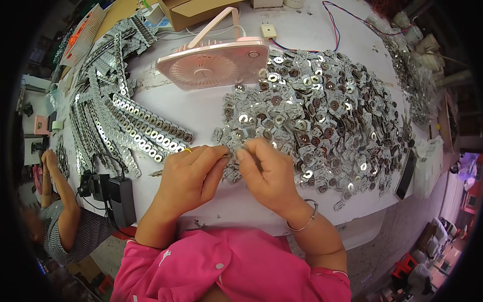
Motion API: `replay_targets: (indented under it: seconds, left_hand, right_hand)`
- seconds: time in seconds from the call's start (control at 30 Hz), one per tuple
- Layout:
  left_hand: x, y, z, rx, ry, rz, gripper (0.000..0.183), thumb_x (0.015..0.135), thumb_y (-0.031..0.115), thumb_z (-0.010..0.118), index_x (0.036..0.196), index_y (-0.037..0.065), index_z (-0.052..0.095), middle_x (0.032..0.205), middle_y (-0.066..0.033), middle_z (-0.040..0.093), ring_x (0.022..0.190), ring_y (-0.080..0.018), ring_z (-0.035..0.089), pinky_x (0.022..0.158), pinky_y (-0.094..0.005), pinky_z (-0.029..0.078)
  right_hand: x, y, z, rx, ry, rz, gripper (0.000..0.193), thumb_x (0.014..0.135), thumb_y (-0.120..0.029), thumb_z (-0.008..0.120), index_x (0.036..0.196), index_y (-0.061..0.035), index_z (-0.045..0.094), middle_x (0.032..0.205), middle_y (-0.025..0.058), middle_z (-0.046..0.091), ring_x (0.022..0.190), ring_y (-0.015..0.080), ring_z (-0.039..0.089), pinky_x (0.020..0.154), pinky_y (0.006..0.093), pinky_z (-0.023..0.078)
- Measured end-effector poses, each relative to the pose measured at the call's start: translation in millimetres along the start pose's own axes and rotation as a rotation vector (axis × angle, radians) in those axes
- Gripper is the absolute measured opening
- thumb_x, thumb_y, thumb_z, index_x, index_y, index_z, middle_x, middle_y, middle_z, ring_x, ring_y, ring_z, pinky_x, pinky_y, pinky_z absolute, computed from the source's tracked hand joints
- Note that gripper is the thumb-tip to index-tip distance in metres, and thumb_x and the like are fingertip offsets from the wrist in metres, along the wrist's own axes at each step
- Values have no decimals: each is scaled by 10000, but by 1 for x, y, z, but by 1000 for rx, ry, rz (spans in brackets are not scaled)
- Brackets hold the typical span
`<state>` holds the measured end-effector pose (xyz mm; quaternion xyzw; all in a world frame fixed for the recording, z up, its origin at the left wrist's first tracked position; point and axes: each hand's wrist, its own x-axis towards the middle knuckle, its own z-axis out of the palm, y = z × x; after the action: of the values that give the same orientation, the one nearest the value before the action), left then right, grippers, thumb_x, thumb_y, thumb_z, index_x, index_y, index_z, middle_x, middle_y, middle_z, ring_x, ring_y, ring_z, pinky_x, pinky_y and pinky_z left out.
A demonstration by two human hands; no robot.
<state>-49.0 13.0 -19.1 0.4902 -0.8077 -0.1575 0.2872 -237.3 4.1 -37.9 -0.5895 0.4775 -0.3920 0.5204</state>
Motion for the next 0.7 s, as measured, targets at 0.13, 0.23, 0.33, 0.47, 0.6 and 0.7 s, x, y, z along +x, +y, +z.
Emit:
replay_targets:
  seconds: [0.13,0.23,0.33,0.47,0.6,0.7]
  left_hand:
    - [-1,0,8,90,90,9,198,814,53,708,997,62,635,677,-50,576,530,-215,565,475,-336,431]
    - [2,-1,11,122,163,37,203,801,96,716,983,80,627,660,-26,534,517,-188,538,461,-326,424]
    - [3,-1,12,122,153,71,202,813,90,697,1003,74,630,677,-23,544,520,-188,539,464,-323,428]
    - [2,-2,11,97,60,75,254,826,42,689,1076,58,646,734,-56,607,584,-228,583,503,-348,448]
    - [3,0,10,32,41,-50,297,848,45,684,1142,81,657,795,-86,654,677,-269,634,571,-366,491]
    - [3,4,-12,-21,-204,-143,313,868,77,679,1179,105,651,810,-98,673,714,-290,666,603,-362,515]
  right_hand:
    - [2,-1,-1,84,-38,72,175,996,-166,584,909,-14,594,623,-17,569,505,32,508,463,222,408]
    - [0,-3,1,225,-12,131,187,1007,-179,569,909,-20,585,616,-22,556,491,35,511,442,215,409]
    - [0,-3,2,263,9,171,187,1011,-184,567,911,-27,585,608,-22,549,488,41,519,436,209,414]
    - [3,-6,1,321,36,259,183,1000,-178,590,917,-15,599,620,-16,563,523,45,545,451,205,429]
    - [11,-3,-10,-42,88,96,161,962,-149,645,901,0,636,657,9,613,579,50,574,502,213,452]
    - [15,-1,-22,-183,90,-4,125,927,-120,680,933,5,686,686,28,651,604,50,588,531,222,456]
